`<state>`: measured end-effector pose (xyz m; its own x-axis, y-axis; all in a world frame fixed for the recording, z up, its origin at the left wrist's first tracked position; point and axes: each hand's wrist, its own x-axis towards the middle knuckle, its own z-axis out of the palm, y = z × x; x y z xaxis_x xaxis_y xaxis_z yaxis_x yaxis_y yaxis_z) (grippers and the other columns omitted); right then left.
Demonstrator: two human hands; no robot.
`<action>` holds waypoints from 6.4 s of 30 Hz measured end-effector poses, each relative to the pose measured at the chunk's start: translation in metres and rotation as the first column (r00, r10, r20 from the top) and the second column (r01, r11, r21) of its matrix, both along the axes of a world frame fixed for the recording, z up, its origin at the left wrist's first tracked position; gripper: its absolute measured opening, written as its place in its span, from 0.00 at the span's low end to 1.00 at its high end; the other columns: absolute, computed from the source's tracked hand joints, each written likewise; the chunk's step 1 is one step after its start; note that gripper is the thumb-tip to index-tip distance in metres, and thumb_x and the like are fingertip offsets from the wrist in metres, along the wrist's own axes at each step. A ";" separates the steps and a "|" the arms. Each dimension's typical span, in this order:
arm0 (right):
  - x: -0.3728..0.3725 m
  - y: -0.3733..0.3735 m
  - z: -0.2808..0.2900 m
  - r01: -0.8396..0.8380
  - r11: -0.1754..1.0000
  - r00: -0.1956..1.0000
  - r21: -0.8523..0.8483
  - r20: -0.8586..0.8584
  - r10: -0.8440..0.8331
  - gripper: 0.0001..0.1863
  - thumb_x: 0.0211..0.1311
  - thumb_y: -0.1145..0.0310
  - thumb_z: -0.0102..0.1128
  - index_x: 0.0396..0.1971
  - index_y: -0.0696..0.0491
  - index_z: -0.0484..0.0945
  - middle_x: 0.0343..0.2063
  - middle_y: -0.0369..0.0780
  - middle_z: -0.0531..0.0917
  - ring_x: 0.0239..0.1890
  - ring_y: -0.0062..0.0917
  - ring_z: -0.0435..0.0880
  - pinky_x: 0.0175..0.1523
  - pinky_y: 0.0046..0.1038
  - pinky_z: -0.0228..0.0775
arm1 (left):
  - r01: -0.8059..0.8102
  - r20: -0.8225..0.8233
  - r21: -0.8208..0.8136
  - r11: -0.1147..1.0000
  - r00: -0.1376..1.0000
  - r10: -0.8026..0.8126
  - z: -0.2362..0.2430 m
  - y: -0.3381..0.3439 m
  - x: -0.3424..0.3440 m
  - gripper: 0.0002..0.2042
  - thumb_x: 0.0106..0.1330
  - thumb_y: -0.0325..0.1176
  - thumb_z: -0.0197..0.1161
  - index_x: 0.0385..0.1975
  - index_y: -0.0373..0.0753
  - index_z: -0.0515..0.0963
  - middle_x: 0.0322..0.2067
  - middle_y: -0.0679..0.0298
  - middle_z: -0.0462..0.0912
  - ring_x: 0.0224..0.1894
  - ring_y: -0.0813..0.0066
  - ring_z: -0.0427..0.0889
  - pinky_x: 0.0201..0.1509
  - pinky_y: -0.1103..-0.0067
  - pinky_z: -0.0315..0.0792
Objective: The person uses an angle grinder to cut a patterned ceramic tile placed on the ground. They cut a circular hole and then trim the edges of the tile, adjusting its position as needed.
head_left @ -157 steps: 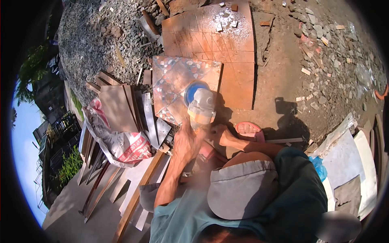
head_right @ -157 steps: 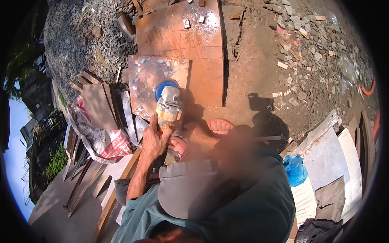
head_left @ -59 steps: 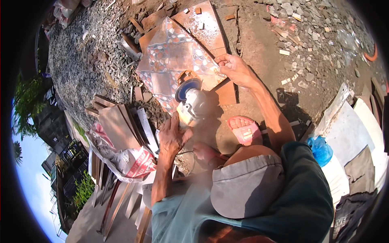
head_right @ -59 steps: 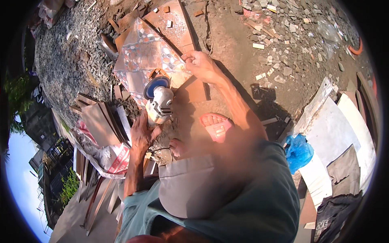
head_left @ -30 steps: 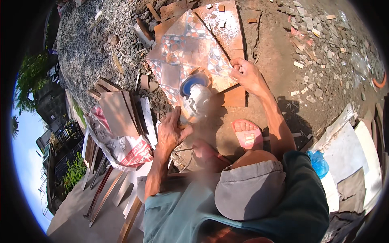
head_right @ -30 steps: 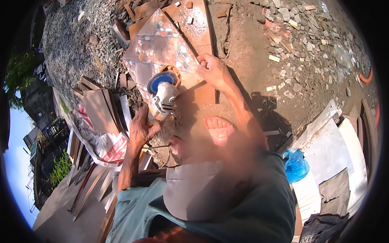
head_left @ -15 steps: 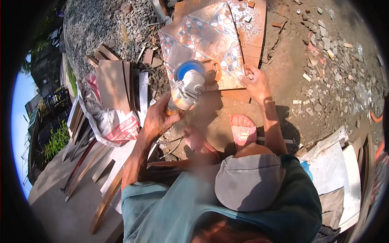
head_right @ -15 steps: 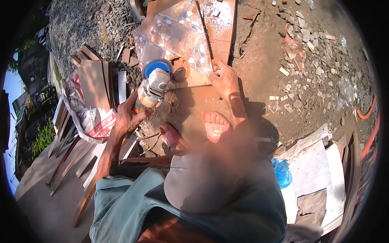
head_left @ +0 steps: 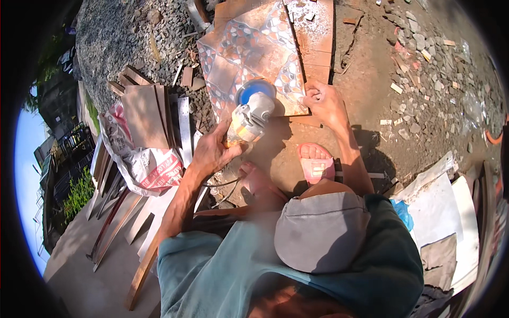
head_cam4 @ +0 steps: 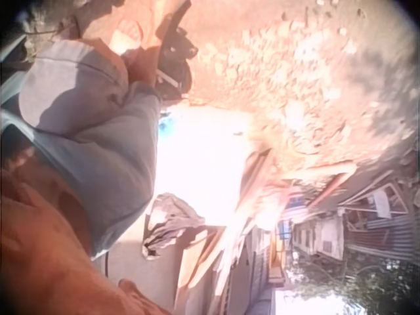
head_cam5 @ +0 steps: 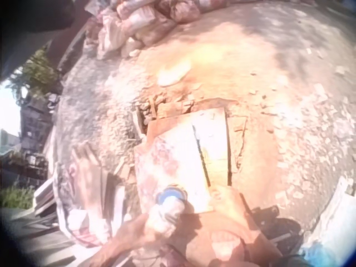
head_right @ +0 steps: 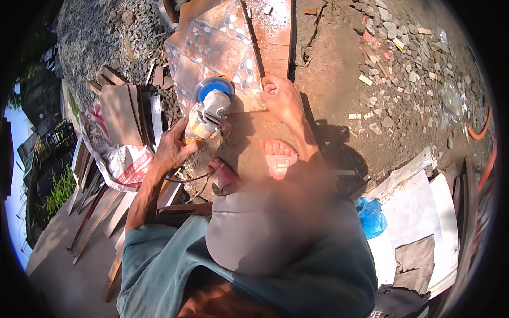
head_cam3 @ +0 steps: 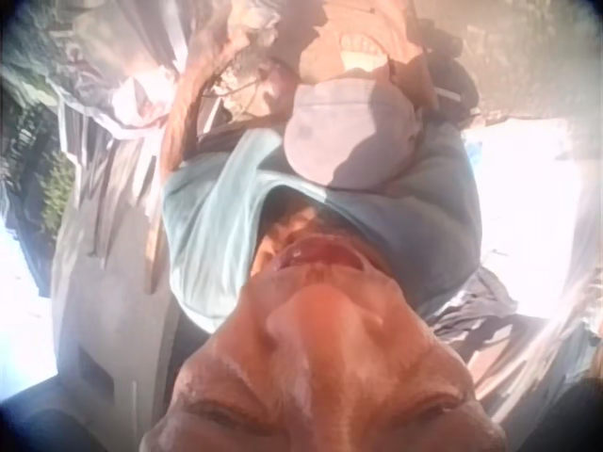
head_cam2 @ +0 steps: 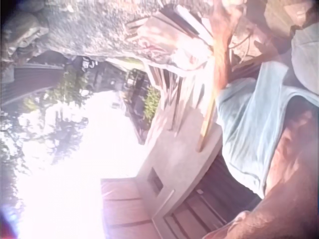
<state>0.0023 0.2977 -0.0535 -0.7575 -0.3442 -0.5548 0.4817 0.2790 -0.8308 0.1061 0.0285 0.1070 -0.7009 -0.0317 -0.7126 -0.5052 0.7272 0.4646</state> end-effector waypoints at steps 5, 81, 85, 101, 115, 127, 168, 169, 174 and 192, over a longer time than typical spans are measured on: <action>-0.002 0.002 -0.004 -0.041 0.998 0.999 0.042 -0.008 0.041 0.23 0.51 0.64 0.67 0.47 0.59 0.83 0.30 0.40 0.86 0.33 0.25 0.85 0.44 0.28 0.77 | -0.039 -0.077 0.018 0.999 0.996 0.040 -0.007 0.000 0.015 0.36 0.61 0.32 0.73 0.68 0.28 0.65 0.56 0.55 0.79 0.54 0.75 0.79 0.56 0.75 0.77; -0.001 -0.009 -0.010 0.016 0.998 0.999 0.059 -0.044 -0.013 0.17 0.48 0.65 0.63 0.40 0.55 0.84 0.29 0.44 0.88 0.34 0.39 0.87 0.42 0.36 0.76 | -0.068 0.011 -0.225 0.972 0.997 0.072 0.027 0.069 -0.037 0.27 0.61 0.46 0.64 0.51 0.27 0.75 0.18 0.50 0.80 0.25 0.55 0.84 0.36 0.65 0.77; -0.002 -0.010 -0.004 0.031 0.997 0.999 0.067 -0.033 -0.029 0.17 0.48 0.66 0.62 0.39 0.55 0.84 0.29 0.45 0.88 0.34 0.40 0.87 0.42 0.36 0.76 | -0.037 -0.025 -0.274 0.961 0.999 0.032 0.025 0.070 -0.037 0.27 0.62 0.47 0.62 0.52 0.28 0.75 0.24 0.44 0.82 0.30 0.49 0.86 0.40 0.63 0.77; -0.002 -0.011 -0.010 0.032 0.993 0.994 0.116 -0.107 -0.019 0.17 0.49 0.68 0.66 0.40 0.57 0.84 0.25 0.39 0.86 0.27 0.24 0.83 0.37 0.29 0.75 | -0.091 -0.028 -0.264 0.960 0.996 0.086 0.025 0.084 -0.035 0.29 0.62 0.49 0.67 0.53 0.29 0.76 0.32 0.48 0.84 0.34 0.65 0.83 0.43 0.68 0.76; -0.007 -0.008 0.004 -0.004 0.995 0.999 0.103 -0.053 0.010 0.15 0.51 0.70 0.65 0.41 0.56 0.84 0.24 0.35 0.85 0.24 0.19 0.81 0.34 0.25 0.72 | -0.048 -0.037 -0.300 0.953 0.999 0.039 0.020 0.070 -0.018 0.30 0.59 0.47 0.68 0.53 0.30 0.73 0.25 0.50 0.83 0.26 0.63 0.82 0.36 0.69 0.75; 0.007 -0.006 -0.029 0.034 0.999 0.999 0.004 -0.018 -0.033 0.17 0.54 0.67 0.69 0.44 0.56 0.83 0.25 0.35 0.83 0.30 0.19 0.82 0.39 0.25 0.73 | 0.016 -0.293 -0.217 0.976 0.953 -0.081 0.044 -0.019 0.038 0.37 0.56 0.49 0.74 0.59 0.29 0.71 0.34 0.46 0.85 0.31 0.57 0.86 0.37 0.67 0.79; 0.007 -0.007 -0.022 0.030 0.999 0.999 -0.018 -0.011 -0.030 0.13 0.55 0.69 0.68 0.41 0.55 0.81 0.29 0.38 0.85 0.32 0.22 0.85 0.39 0.26 0.76 | 0.283 -0.281 -0.355 0.891 0.876 -0.391 -0.034 -0.005 0.039 0.43 0.59 0.55 0.70 0.65 0.28 0.64 0.40 0.44 0.80 0.38 0.46 0.83 0.40 0.61 0.80; 0.009 -0.009 -0.024 0.048 0.999 0.999 -0.022 -0.015 -0.049 0.13 0.55 0.69 0.68 0.41 0.54 0.81 0.29 0.37 0.84 0.32 0.22 0.85 0.39 0.26 0.76 | 0.257 -0.280 -0.332 0.908 0.892 -0.355 -0.033 -0.007 0.039 0.43 0.59 0.55 0.70 0.65 0.28 0.63 0.41 0.43 0.80 0.38 0.45 0.84 0.39 0.61 0.81; 0.004 -0.006 -0.023 0.029 0.999 0.999 0.022 -0.032 -0.028 0.13 0.55 0.68 0.68 0.40 0.54 0.82 0.27 0.37 0.84 0.31 0.22 0.84 0.38 0.26 0.75 | 0.128 -0.273 -0.226 0.966 0.943 -0.189 -0.015 -0.013 0.034 0.44 0.59 0.55 0.71 0.66 0.28 0.63 0.43 0.40 0.81 0.38 0.44 0.85 0.39 0.61 0.81; -0.068 -0.079 0.022 0.200 0.883 0.948 -0.424 0.313 -0.065 0.19 0.67 0.65 0.66 0.51 0.59 0.74 0.36 0.40 0.84 0.30 0.20 0.83 0.35 0.25 0.79 | -0.522 -0.369 0.099 0.847 0.772 0.518 0.048 -0.051 0.025 0.25 0.61 0.39 0.71 0.54 0.31 0.76 0.43 0.58 0.85 0.43 0.73 0.82 0.51 0.76 0.74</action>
<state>-0.0662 0.2183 -0.0320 -0.6487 -0.5124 -0.5627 0.7190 -0.1703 -0.6738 0.1307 -0.0220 0.1550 -0.7837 -0.4729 -0.4028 -0.6001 0.4087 0.6877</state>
